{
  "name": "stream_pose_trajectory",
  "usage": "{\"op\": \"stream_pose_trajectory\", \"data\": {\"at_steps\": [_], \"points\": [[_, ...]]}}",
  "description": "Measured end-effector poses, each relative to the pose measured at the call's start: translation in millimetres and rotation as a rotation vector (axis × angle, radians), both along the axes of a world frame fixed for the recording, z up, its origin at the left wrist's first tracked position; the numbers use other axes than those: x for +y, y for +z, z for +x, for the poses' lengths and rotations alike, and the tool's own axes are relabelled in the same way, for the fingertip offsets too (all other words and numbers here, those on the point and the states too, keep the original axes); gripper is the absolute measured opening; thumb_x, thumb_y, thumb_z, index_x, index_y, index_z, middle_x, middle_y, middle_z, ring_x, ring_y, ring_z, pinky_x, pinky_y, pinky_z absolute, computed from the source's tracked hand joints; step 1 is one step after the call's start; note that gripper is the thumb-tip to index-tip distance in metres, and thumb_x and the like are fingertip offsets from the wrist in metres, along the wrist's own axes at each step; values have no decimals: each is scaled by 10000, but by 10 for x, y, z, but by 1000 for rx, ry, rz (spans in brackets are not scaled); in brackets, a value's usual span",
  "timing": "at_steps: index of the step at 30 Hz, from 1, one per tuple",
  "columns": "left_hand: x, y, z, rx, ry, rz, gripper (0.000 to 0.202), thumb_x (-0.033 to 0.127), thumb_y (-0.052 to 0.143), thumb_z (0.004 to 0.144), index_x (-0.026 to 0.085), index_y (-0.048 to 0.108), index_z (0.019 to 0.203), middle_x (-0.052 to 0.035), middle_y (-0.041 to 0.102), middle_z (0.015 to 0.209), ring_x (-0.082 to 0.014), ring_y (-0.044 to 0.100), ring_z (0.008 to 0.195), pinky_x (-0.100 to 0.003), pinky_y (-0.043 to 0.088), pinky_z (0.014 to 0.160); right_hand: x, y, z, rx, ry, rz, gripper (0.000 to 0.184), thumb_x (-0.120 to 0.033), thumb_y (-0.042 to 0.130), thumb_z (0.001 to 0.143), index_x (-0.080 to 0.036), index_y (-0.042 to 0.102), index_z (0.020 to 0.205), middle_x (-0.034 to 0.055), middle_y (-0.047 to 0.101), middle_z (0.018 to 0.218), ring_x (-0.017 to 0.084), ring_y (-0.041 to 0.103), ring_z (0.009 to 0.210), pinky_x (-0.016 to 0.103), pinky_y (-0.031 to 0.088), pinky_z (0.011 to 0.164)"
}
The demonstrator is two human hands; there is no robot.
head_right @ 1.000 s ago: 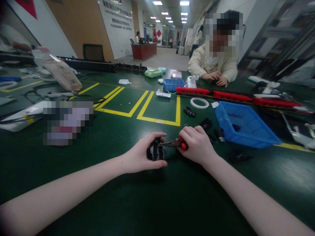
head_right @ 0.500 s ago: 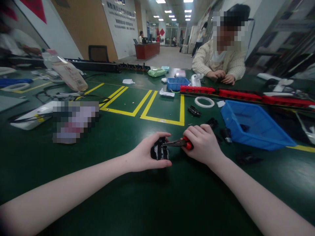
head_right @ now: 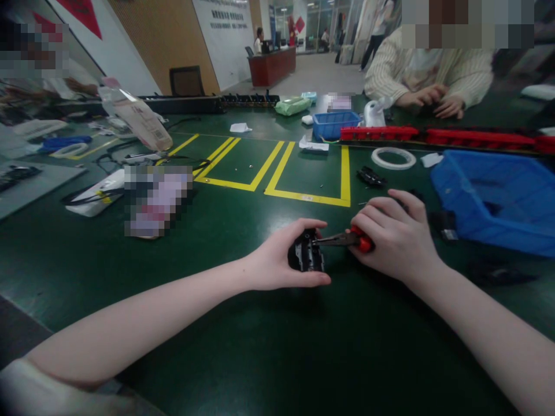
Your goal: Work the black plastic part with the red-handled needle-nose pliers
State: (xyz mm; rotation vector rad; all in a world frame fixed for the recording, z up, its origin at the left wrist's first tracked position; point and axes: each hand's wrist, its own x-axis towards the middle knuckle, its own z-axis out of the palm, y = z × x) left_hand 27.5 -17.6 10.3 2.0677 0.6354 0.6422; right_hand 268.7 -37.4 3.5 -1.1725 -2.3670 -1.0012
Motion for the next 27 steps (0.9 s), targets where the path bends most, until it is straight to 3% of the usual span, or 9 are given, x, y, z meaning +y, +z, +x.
{"op": "stream_pose_trajectory", "data": {"at_steps": [11, 21, 27], "points": [[5, 9, 7, 37, 1, 16, 723, 449, 760, 716, 160, 445, 1299, -101, 579, 1243, -253, 559, 1105, -393, 454, 948, -22, 6, -38, -8, -25, 33, 94, -292, 562, 791, -222, 534, 735, -1, 657, 705, 234, 601, 845, 431, 327, 966], [-12, 41, 15, 85, 15, -40, 700, 422, 764, 718, 181, 446, 1293, -94, 571, 1231, -259, 556, 1096, -402, 464, 915, -17, 8, -29, 21, -41, 0, 106, -306, 547, 795, -223, 565, 730, 2, 670, 728, 224, 594, 861, 421, 303, 990], [7, 0, 6, 125, 19, 4, 687, 466, 727, 748, 190, 433, 1304, -92, 556, 1268, -255, 545, 1117, -407, 456, 934, -12, -14, -9, 47, -24, 10, 83, -288, 558, 792, -211, 589, 801, 16, 690, 799, 222, 603, 869, 430, 321, 983]]}}
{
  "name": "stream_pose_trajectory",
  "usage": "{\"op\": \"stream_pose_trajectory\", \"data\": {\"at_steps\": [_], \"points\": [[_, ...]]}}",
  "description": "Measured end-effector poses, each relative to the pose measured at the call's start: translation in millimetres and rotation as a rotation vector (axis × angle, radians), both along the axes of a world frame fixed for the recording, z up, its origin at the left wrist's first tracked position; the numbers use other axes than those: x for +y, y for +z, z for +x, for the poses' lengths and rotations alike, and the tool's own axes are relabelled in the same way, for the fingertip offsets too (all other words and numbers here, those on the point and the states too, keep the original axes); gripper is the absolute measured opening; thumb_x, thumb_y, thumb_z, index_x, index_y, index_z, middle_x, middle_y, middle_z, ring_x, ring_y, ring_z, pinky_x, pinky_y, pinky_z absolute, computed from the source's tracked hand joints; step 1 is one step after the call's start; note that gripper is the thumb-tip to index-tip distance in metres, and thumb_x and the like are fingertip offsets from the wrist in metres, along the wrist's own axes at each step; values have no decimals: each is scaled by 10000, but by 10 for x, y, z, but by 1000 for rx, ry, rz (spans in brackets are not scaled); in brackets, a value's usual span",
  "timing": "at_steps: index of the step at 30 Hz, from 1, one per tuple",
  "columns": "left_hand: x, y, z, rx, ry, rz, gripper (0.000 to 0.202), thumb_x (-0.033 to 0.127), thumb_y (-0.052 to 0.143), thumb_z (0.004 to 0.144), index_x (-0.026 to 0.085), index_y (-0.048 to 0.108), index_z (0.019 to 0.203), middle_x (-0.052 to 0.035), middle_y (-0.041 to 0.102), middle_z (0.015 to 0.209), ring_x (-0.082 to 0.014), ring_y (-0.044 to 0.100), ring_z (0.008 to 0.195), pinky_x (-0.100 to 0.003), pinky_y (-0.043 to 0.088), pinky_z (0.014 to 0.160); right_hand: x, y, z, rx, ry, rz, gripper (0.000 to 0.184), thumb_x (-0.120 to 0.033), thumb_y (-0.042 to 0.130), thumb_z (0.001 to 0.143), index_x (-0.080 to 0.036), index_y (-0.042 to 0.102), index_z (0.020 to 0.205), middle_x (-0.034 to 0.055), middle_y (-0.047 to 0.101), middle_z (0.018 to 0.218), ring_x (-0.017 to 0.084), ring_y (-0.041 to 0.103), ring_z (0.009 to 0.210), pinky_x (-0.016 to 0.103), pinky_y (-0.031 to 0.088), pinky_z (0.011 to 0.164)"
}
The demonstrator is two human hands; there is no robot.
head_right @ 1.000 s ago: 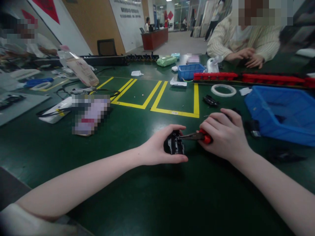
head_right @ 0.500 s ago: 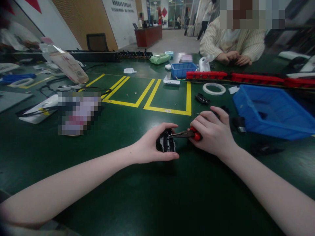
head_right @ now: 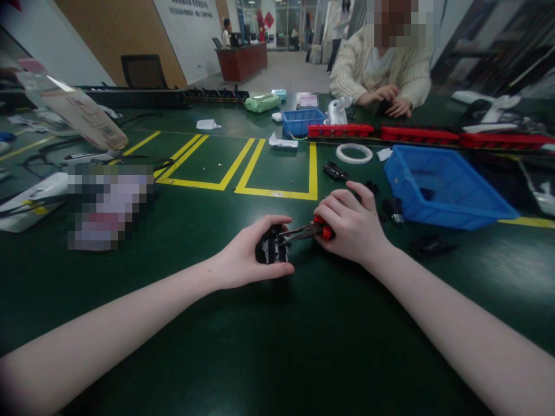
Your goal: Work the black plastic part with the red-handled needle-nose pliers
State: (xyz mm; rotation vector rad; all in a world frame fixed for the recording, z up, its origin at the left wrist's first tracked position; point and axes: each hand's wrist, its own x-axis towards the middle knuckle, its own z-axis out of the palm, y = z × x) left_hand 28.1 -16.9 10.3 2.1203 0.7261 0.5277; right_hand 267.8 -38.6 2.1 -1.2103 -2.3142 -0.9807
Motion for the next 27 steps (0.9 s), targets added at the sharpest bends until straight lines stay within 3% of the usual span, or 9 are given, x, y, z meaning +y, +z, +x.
{"op": "stream_pose_trajectory", "data": {"at_steps": [6, 12, 18, 22, 27], "points": [[47, -32, -64, 181, -22, 233, 716, 522, 705, 748, 189, 431, 1319, -92, 556, 1294, -296, 475, 1209, -488, 350, 1040, 2, -42, 98, 101, -46, -72, 135, -323, 584, 770, -206, 602, 836, 32, 684, 837, 236, 597, 907, 437, 337, 978], [82, -38, -101, 287, -55, 362, 635, 506, 668, 792, 191, 453, 1299, -87, 504, 1360, -289, 435, 1258, -490, 313, 1075, 0, -62, 91, 172, -152, -167, 164, -370, 587, 775, -216, 607, 828, 40, 684, 854, 242, 585, 923, 432, 328, 977], [104, -45, -129, 286, -83, 360, 639, 497, 681, 774, 195, 456, 1290, -85, 504, 1354, -293, 432, 1258, -495, 337, 1068, 6, -103, 39, 243, -236, -175, 327, -521, 617, 770, -199, 618, 829, 57, 674, 870, 241, 562, 934, 433, 305, 1005], [143, -11, -187, 283, -116, 305, 623, 463, 666, 788, 200, 441, 1305, -89, 503, 1351, -300, 431, 1258, -513, 350, 1054, -13, -107, 20, 288, -295, -259, 491, -654, 583, 753, -179, 641, 863, 79, 670, 891, 258, 553, 967, 456, 298, 1014], [161, -11, -239, 253, -118, 255, 564, 396, 664, 791, 222, 458, 1286, -81, 518, 1315, -304, 450, 1228, -515, 379, 1021, -18, -92, -16, 337, -334, -323, 498, -652, 567, 768, -172, 650, 874, 81, 668, 915, 249, 561, 982, 456, 288, 1043]]}}
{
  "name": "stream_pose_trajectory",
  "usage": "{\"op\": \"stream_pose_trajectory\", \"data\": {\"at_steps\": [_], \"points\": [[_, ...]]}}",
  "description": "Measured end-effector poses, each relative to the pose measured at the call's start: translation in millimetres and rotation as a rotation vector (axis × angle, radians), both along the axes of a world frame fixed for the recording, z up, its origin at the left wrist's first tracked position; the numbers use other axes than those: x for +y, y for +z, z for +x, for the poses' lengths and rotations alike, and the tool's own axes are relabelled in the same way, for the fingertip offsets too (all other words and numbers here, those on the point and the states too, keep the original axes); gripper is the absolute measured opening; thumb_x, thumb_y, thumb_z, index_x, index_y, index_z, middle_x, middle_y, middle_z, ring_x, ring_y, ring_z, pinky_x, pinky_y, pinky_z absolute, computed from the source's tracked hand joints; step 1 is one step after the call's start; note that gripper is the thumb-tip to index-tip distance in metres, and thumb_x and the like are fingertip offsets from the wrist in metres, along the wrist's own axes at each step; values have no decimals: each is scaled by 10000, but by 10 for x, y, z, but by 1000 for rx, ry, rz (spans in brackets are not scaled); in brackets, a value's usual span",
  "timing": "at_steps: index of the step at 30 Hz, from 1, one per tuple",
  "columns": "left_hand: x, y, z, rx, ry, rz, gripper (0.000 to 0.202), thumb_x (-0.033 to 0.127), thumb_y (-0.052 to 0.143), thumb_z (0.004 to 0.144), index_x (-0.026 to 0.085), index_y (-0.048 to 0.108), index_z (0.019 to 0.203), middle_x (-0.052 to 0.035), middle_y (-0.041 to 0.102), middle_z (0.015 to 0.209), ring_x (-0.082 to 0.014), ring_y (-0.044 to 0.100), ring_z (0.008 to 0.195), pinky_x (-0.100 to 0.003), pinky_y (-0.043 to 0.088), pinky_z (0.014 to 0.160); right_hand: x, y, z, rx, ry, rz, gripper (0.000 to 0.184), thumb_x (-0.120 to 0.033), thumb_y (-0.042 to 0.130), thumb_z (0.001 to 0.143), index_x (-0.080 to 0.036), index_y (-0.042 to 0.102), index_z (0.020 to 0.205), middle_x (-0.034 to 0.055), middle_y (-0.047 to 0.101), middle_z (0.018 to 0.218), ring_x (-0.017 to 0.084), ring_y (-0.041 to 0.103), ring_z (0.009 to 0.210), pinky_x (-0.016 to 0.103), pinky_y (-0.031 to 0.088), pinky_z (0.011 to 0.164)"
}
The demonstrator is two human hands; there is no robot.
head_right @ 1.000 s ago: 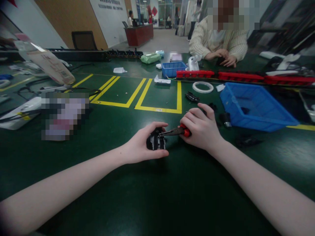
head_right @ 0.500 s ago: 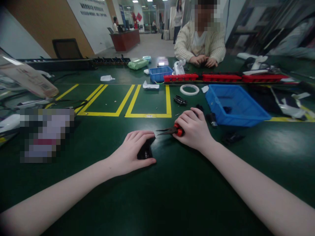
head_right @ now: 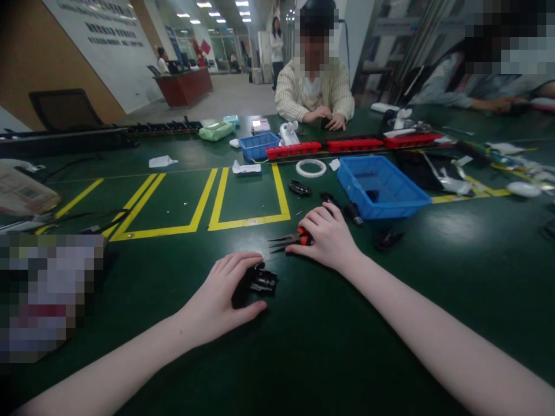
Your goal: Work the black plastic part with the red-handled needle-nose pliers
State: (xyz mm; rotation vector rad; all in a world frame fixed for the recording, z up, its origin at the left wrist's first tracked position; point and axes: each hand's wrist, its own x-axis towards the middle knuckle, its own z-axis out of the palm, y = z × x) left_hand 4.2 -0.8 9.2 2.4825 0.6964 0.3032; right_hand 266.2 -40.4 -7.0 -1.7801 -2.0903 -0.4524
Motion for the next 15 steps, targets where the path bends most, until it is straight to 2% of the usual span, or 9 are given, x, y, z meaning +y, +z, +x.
{"op": "stream_pose_trajectory", "data": {"at_steps": [6, 10, 12, 15], "points": [[-25, -30, -41, -31, 11, -18, 418, 277, 652, 785, 202, 521, 1175, -76, 519, 1246, -280, 461, 1181, -481, 384, 1007, -77, 19, -2, 69, -48, -39, 459, -568, 545, 825, -166, 628, 1030, 90, 666, 1046, 232, 565, 1049, 460, 293, 1067], [-37, 0, -47, -24, 49, -11, 315, 239, 617, 797, 184, 542, 1098, -85, 518, 1217, -275, 471, 1151, -477, 381, 997, -299, 6, -34, 110, -106, -67, 529, -502, 557, 835, -148, 554, 1228, 134, 602, 1245, 270, 506, 1186, 498, 323, 1052], [-44, 11, -43, -19, 47, 5, 296, 238, 612, 795, 183, 546, 1078, -85, 518, 1209, -277, 472, 1144, -477, 381, 990, -431, 3, -67, 127, -140, -83, 542, -469, 547, 846, -137, 523, 1273, 154, 580, 1273, 283, 493, 1208, 517, 328, 1051], [-56, 6, -38, -16, 51, 43, 285, 255, 614, 786, 185, 548, 1054, -84, 517, 1197, -281, 475, 1133, -482, 380, 984, -589, 19, -118, 148, -159, -121, 543, -476, 554, 834, -168, 527, 1280, 138, 576, 1271, 278, 491, 1214, 508, 318, 1071]]}}
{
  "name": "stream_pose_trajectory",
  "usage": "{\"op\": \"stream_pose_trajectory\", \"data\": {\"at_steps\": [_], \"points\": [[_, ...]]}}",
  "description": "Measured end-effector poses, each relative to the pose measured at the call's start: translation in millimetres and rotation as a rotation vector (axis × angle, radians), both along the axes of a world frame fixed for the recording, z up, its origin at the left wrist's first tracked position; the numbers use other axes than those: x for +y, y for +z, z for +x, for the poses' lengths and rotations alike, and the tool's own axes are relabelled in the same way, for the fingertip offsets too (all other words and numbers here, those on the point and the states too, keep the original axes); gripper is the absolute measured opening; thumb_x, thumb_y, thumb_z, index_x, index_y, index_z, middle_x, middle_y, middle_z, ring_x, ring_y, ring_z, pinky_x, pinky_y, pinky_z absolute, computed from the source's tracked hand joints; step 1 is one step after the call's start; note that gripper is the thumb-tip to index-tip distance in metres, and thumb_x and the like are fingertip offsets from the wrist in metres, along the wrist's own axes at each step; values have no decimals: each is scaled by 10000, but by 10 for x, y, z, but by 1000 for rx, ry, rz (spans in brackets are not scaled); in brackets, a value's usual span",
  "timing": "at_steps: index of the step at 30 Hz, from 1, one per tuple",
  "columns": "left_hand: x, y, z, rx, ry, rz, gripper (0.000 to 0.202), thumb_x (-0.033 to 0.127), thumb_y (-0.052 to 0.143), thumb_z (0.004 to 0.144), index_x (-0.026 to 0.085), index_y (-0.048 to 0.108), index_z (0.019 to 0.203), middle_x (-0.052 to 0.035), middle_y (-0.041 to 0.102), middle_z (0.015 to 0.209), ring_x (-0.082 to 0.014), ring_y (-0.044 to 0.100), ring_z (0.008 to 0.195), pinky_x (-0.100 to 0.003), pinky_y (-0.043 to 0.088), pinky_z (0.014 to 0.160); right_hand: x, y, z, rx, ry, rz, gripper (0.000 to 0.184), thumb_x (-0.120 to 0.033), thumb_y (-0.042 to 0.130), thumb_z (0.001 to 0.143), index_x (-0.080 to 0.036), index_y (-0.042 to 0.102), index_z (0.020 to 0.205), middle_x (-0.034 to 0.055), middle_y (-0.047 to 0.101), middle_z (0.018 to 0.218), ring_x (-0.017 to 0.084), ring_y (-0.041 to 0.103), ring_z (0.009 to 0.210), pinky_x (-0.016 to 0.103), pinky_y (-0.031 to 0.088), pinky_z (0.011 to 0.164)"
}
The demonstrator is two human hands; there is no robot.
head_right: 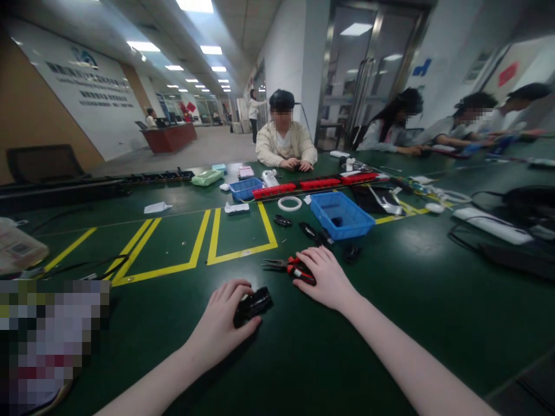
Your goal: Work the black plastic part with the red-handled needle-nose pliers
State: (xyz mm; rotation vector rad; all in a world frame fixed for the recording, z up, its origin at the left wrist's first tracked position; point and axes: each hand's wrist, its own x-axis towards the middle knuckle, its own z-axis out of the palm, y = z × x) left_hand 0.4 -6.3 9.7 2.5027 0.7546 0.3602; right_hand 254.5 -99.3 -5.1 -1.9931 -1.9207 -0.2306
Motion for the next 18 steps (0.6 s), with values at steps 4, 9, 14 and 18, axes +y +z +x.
{"op": "stream_pose_trajectory", "data": {"at_steps": [4, 9, 14, 18], "points": [[-18, -23, 0, 4, 35, 39, 273, 310, 603, 785, 185, 547, 1022, -90, 511, 1188, -289, 479, 1121, -481, 392, 968, -83, 46, -24, 27, -5, -53, 600, -526, 566, 807, -195, 519, 1306, 123, 572, 1267, 267, 487, 1214, 481, 328, 1069], [-31, -30, 12, 30, 81, 105, 246, 372, 614, 760, 190, 542, 910, -89, 520, 1168, -298, 491, 1096, -477, 403, 941, -114, 112, 28, 55, -41, -101, 790, -637, 595, 727, -173, 471, 1355, 140, 552, 1301, 295, 456, 1249, 506, 264, 1106], [-46, -37, 43, 34, 103, 191, 272, 425, 640, 727, 189, 549, 826, -83, 548, 1118, -300, 509, 1066, -480, 387, 945, -164, 204, 85, 65, -87, -134, 790, -690, 627, 653, -160, 572, 1237, 149, 551, 1278, 320, 438, 1257, 514, 221, 1123], [-65, -45, 61, 28, 117, 228, 335, 480, 683, 683, 185, 568, 795, -80, 566, 1070, -317, 509, 1058, -512, 344, 976, -145, 254, 83, 98, -95, -142, 652, -625, 692, 610, -175, 628, 1078, 112, 611, 1127, 291, 518, 1134, 508, 243, 1107]]}}
